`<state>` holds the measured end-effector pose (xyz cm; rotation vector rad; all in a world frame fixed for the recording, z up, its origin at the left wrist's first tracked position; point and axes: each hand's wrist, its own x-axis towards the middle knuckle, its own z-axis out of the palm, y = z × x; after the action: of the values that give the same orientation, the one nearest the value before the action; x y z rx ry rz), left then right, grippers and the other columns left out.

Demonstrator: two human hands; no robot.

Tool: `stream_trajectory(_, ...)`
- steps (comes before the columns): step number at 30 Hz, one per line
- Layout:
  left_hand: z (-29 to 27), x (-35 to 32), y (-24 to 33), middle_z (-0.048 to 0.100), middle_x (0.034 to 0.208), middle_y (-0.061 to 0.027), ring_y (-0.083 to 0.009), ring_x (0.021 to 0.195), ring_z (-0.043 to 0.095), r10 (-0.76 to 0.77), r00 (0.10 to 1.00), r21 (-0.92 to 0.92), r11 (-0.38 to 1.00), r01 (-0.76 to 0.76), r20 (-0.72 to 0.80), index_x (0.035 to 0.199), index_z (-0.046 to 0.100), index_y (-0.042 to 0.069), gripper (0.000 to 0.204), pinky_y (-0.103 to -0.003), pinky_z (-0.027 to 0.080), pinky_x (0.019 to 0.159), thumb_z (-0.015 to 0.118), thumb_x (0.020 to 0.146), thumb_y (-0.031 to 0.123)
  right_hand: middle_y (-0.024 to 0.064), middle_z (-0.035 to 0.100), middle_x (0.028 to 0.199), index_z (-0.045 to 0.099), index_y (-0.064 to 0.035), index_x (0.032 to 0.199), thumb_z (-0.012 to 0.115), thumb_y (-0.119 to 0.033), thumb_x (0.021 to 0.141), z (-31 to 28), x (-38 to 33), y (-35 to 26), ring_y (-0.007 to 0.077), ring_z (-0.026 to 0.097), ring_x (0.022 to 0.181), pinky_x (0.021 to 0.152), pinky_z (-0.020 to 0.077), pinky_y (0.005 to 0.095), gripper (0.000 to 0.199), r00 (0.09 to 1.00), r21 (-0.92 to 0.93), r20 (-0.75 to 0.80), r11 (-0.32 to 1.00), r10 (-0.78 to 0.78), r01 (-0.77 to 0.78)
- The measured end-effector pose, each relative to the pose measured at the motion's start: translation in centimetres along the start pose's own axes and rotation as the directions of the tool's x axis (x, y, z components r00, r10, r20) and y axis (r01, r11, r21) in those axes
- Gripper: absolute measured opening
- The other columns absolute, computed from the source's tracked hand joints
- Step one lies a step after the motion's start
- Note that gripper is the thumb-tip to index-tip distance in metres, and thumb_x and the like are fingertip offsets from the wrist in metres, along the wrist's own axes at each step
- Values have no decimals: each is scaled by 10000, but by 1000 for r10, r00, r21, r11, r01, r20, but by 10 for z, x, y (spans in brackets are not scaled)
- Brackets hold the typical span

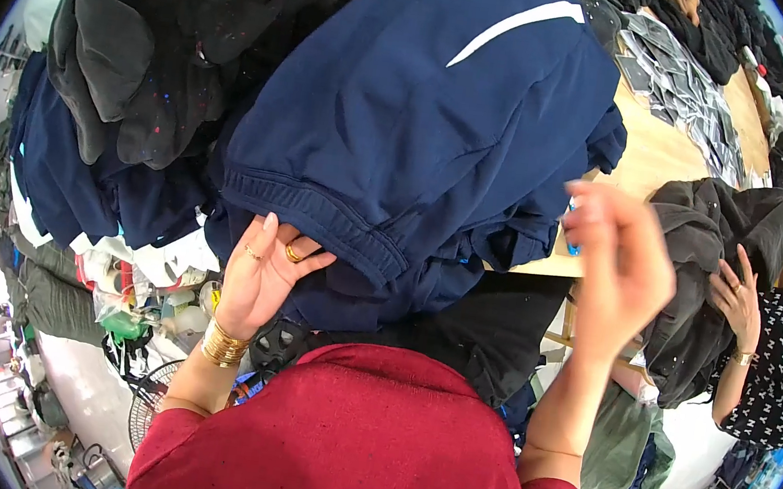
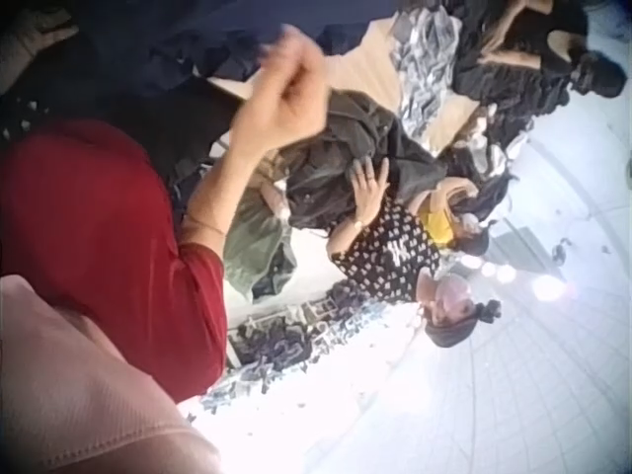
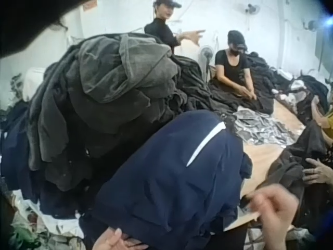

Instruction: Trimming loose threads and inspecting dark blue trousers in a textile manufacturing facility.

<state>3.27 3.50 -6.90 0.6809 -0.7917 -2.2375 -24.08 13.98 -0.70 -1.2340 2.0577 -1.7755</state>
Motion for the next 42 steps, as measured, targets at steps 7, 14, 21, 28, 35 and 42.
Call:
stream_trajectory(7, 16, 2, -7, 469, 1272, -144, -285, 1120, 529, 32, 999, 51, 998, -30, -26, 1308, 336, 74, 353, -468, 428, 949, 364, 973, 185, 101, 561, 997, 598, -66, 1059, 725, -132, 719, 70, -45, -3, 246, 576, 890, 746, 490, 321, 369, 807, -10, 494, 926, -323, 377)
stream_trajectory(14, 24, 9, -13, 539, 1154, -115, -247, 1024, 567, 113, 993, -3, 994, -113, -19, 1135, 439, 68, 200, -438, 451, 903, 422, 951, 142, 98, 573, 884, 611, -57, 1047, 702, -89, 739, 76, -43, -10, 222, 595, 740, 643, 495, 296, 322, 896, 45, 379, 972, -231, 231)
stream_trajectory(21, 25, 14, -16, 486, 1247, -114, -251, 1133, 485, 183, 980, 87, 978, -190, 77, 1228, 428, 58, 303, -449, 438, 896, 441, 946, 166, 71, 590, 764, 615, -43, 887, 677, -52, 760, 83, -27, -3, 230, 609, 672, 564, 476, 296, 142, 909, 270, 308, 942, -279, 198)
stream_trajectory(28, 19, 19, -13, 467, 1280, -86, -240, 1151, 470, 248, 964, 171, 950, -261, 91, 1238, 421, 98, 308, -452, 381, 951, 431, 959, 227, 90, 575, 809, 533, -36, 857, 578, -90, 841, 72, -14, 3, 278, 592, 671, 592, 460, 330, 72, 971, 150, 196, 982, -140, 111)
stream_trajectory(35, 45, 21, 1, 451, 1290, -160, -237, 1065, 548, 291, 904, 687, 587, -427, 313, 1292, 380, -15, 400, -395, 490, 878, 493, 925, 95, 129, 581, 925, 509, -16, 1065, 649, -100, 737, 78, -41, 15, 295, 590, 841, 725, 478, 351, 366, 921, 76, 206, 944, -329, 321)
stream_trajectory(42, 64, 32, 18, 410, 1250, -154, -287, 1142, 453, 765, 345, 734, -233, -638, 544, 1093, 508, 42, 423, -351, 408, 909, 734, 738, 84, 119, 607, 778, 561, -12, 913, 630, -16, 746, 57, -8, -11, 276, 619, 735, 628, 491, 335, 180, 925, 154, 116, 927, -360, 342)
